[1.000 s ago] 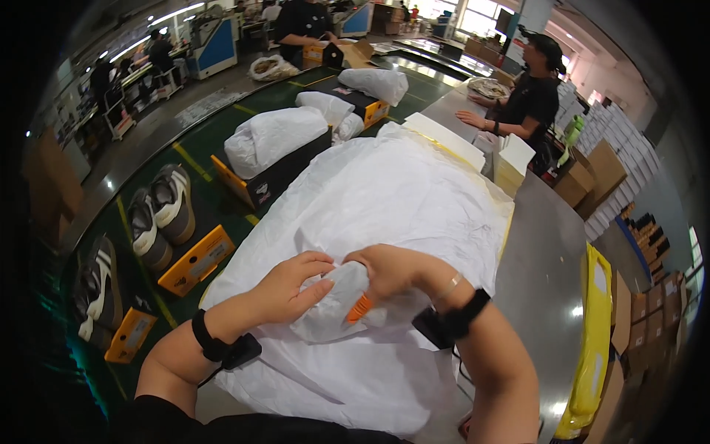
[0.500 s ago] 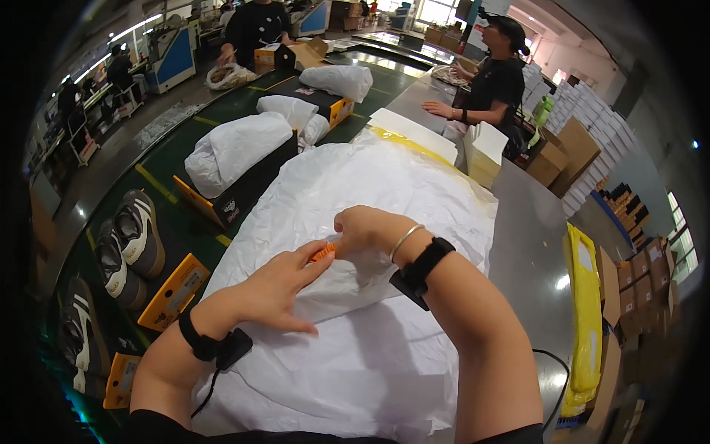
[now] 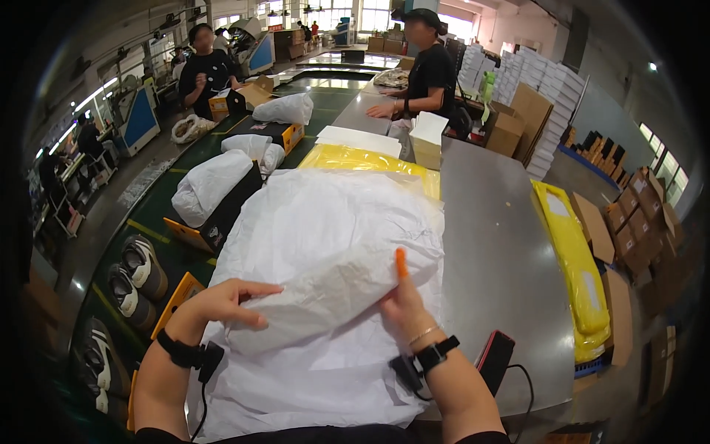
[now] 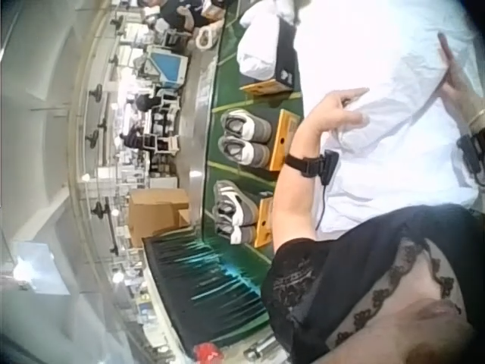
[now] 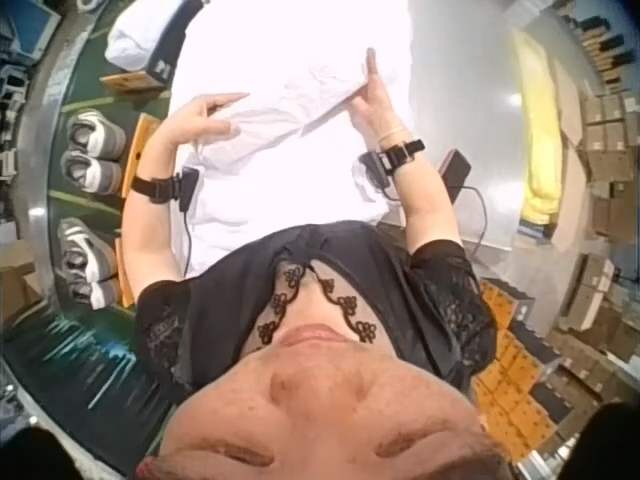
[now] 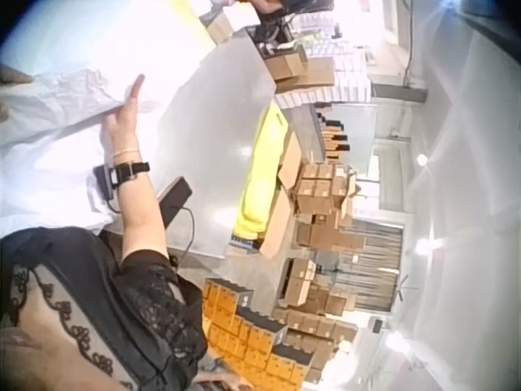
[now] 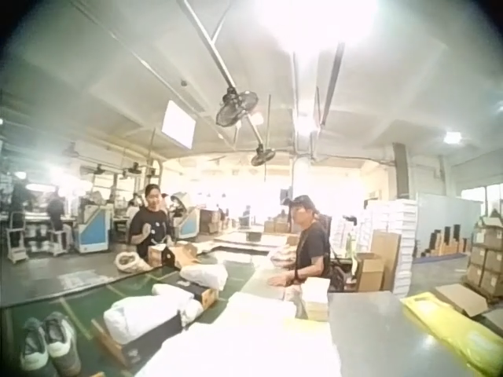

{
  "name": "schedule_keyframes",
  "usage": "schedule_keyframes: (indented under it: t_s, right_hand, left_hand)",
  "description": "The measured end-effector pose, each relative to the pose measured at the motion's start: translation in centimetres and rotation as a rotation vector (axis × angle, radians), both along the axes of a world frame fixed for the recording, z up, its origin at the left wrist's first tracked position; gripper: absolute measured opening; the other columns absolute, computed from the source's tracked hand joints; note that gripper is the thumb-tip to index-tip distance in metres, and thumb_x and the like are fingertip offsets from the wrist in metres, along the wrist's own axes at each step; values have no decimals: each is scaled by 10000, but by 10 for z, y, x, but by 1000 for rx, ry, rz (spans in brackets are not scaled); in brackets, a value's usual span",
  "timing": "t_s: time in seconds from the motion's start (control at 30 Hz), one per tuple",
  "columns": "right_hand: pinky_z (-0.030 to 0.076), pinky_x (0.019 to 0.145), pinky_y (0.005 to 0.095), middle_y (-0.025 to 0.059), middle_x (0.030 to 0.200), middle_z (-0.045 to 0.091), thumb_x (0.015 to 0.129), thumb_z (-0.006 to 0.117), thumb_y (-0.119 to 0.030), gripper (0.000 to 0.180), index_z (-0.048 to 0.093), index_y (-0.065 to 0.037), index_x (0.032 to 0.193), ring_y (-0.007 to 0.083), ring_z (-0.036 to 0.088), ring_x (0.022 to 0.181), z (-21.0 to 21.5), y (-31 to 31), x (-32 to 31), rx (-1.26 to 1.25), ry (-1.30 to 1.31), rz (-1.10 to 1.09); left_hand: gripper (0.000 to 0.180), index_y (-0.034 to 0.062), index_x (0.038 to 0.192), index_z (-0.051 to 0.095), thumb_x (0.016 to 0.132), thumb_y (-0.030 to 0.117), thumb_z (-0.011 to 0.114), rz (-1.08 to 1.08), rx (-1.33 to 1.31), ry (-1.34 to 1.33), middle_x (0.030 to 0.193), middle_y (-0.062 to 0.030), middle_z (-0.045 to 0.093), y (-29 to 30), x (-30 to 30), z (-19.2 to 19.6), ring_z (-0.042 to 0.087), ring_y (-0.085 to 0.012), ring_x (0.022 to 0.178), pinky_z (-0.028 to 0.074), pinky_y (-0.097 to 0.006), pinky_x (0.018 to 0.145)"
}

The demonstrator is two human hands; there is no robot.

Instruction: The recorder is wrapping shoes in white protective paper and placing them into shoe boxes at a factory conveyor belt.

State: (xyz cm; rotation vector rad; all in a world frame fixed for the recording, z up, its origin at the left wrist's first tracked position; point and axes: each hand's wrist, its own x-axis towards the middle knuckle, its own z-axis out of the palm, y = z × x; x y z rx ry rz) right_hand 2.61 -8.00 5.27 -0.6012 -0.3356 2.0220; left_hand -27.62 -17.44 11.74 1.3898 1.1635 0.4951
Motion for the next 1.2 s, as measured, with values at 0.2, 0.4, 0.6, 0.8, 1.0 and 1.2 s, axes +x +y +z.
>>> schedule_keyframes:
  t_s: [0.2,0.4,0.6,0.8,1.0,1.2]
  right_hand:
    - [487,740,281,66,912,630,816,655,-407,438,581,-42,1046,141,615,870,18,-17,10,625,-535,168]
    - [462,723,353,183,949,636,781,675,-418,470,594,-6,991,281,615,855,62,-56,-38,1518,-1063,563]
    - [472,660,418,228,810,625,809,540,-582,606,600,9,928,358,608,763,69,11,-70,1310,-1839,840]
    - [457,598,287,120,756,559,679,711,-575,665,557,35,896,184,542,682,49,97,-64,1112,-1468,112]
    - [463,744,262,61,889,612,828,677,-238,359,590,-5,1088,120,569,836,54,97,-77,954,-914,832]
    - [449,759,372,96,856,579,726,628,-91,228,636,-74,953,288,544,844,77,-6,-65,2031,-1327,472]
  left_hand:
    - [646,27,1290,485,702,71,749,-38,-114,73,1227,-82,554,-41,11,25,510,-128,1087,383,-234,936]
    - [575,19,1266,505,750,142,726,-320,60,129,1208,-98,570,-33,7,21,532,-136,1070,395,-238,924]
    - [658,27,1217,544,710,413,710,-206,646,604,984,-142,632,23,12,48,611,-251,899,447,-363,857]
    - [1238,-60,1369,203,464,523,815,-240,754,959,1302,-288,348,17,32,-1,258,-442,1272,161,-547,1055]
    - [1359,-61,1399,87,435,568,811,-66,924,720,1425,-318,141,30,24,-30,169,-448,1325,159,-535,1060]
    - [1239,12,1414,151,498,550,789,-222,721,795,1406,-244,238,29,32,-15,244,-352,1315,194,-545,1028]
